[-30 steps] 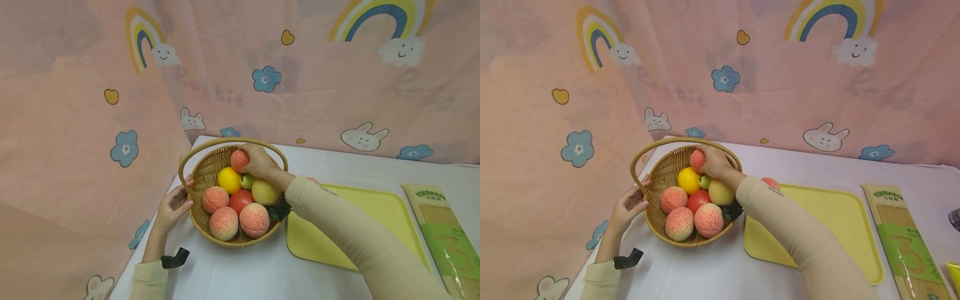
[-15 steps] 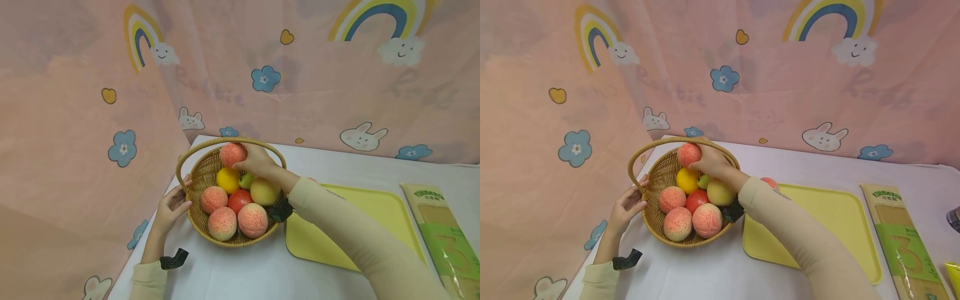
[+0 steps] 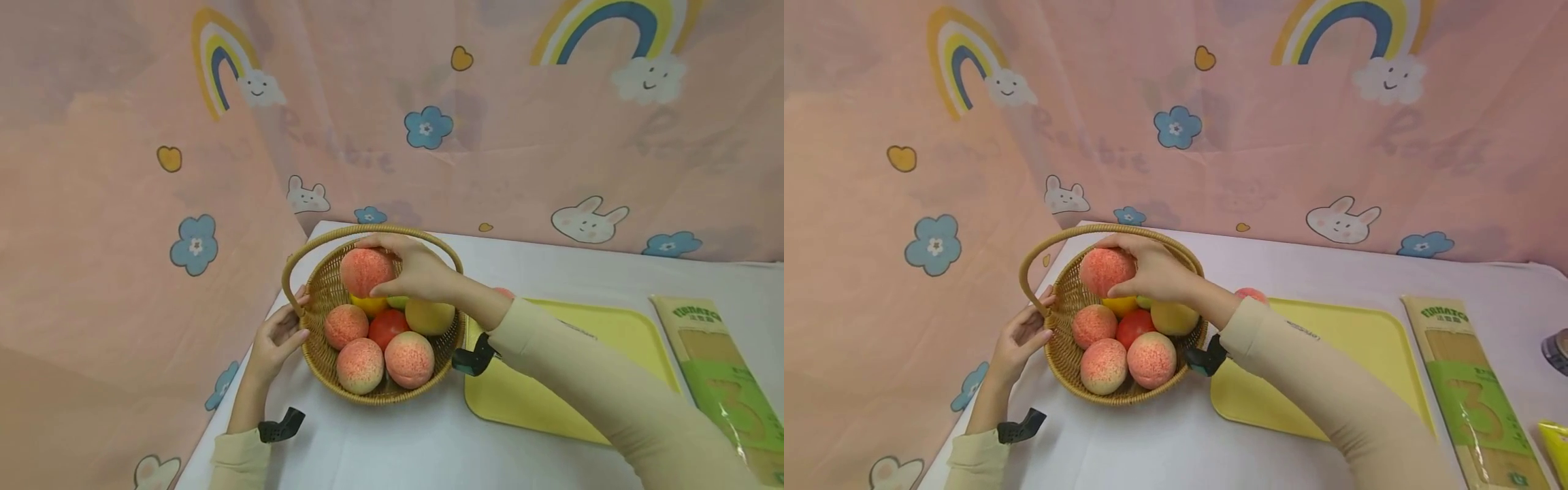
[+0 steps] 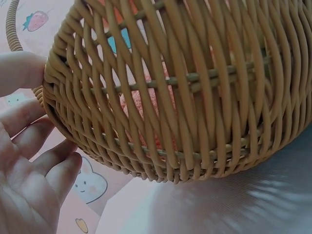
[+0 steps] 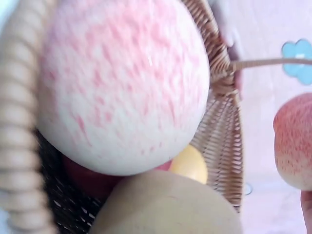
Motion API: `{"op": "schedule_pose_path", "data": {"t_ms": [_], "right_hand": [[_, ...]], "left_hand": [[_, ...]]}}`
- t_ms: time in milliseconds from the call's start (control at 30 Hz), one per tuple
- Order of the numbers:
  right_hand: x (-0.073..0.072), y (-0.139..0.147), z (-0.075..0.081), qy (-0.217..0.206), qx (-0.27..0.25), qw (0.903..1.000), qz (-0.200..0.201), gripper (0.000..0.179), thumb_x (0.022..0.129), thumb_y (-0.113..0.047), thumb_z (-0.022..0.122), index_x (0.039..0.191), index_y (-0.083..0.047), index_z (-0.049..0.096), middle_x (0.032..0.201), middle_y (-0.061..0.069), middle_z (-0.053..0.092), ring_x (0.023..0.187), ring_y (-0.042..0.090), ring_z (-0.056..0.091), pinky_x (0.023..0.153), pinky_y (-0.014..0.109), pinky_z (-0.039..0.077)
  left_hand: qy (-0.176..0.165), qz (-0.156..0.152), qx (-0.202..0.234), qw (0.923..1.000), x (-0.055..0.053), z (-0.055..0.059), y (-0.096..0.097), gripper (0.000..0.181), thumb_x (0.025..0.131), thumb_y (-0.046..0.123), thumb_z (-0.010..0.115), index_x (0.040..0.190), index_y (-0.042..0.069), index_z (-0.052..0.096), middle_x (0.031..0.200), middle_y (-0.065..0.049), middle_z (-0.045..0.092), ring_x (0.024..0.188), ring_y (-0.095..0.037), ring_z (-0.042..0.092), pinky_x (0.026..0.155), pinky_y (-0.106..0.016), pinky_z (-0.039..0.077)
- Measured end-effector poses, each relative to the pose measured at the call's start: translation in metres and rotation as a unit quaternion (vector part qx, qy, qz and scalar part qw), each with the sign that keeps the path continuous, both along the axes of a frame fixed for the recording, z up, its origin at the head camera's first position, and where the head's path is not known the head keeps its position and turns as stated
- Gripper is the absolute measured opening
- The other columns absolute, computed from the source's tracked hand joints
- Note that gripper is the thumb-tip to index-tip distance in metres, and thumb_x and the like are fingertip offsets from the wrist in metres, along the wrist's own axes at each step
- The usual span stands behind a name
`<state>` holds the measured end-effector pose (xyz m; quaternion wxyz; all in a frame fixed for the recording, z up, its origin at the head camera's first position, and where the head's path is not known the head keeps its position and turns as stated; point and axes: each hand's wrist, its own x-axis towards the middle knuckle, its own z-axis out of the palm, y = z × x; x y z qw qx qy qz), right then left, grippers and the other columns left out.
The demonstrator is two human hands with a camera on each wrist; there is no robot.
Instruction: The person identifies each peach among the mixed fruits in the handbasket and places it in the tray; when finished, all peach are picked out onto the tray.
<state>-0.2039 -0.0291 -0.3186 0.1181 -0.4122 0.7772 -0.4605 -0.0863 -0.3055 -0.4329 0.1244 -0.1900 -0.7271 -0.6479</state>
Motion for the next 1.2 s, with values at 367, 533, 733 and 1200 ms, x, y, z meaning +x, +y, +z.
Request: {"op": "schedule_pose_path", "data": {"t_ms": [367,533,733,1200], "right_hand": [[0.035,0.057,0.004,-0.054,-0.060,0.9945,0.067,0.066,0.074,-0.011,0.080,0.133,-0.013,0.051,0.136,0.000,0.052,0.120,0.015,0.052,0.104,0.038,0.044],[0.051,0.098,-0.008,-0.076,-0.088,0.9918,0.054,0.068,0.076,-0.006,0.078,0.137,-0.013,0.048,0.138,0.005,0.049,0.124,0.017,0.050,0.101,0.033,0.047],[0.065,0.152,-0.029,-0.092,-0.167,0.9815,-0.004,0.072,0.073,0.014,0.071,0.138,0.001,0.042,0.138,0.004,0.049,0.122,0.013,0.051,0.097,0.022,0.048],[0.056,0.236,-0.082,-0.032,-0.101,0.9684,-0.226,0.070,0.079,0.010,0.069,0.141,-0.002,0.039,0.137,-0.009,0.046,0.123,-0.005,0.043,0.095,0.005,0.039]], "left_hand": [[-0.007,0.002,-0.017,0.9998,-0.003,0.002,0.002,0.048,0.084,-0.014,0.053,0.130,-0.019,0.040,0.150,-0.031,0.023,0.135,-0.015,0.041,0.105,-0.020,0.040],[-0.007,-0.002,-0.025,0.9997,-0.005,0.001,0.003,0.049,0.084,-0.015,0.053,0.131,-0.017,0.041,0.150,-0.030,0.024,0.136,-0.017,0.040,0.106,-0.020,0.038],[0.007,-0.006,-0.026,0.9996,-0.006,0.001,0.003,0.048,0.084,-0.016,0.053,0.130,-0.020,0.040,0.148,-0.034,0.024,0.136,-0.012,0.038,0.107,-0.020,0.036],[0.011,-0.002,-0.020,0.9997,0.001,0.000,-0.002,0.048,0.083,-0.017,0.052,0.129,-0.022,0.039,0.149,-0.032,0.024,0.137,-0.013,0.038,0.107,-0.019,0.036]]}}
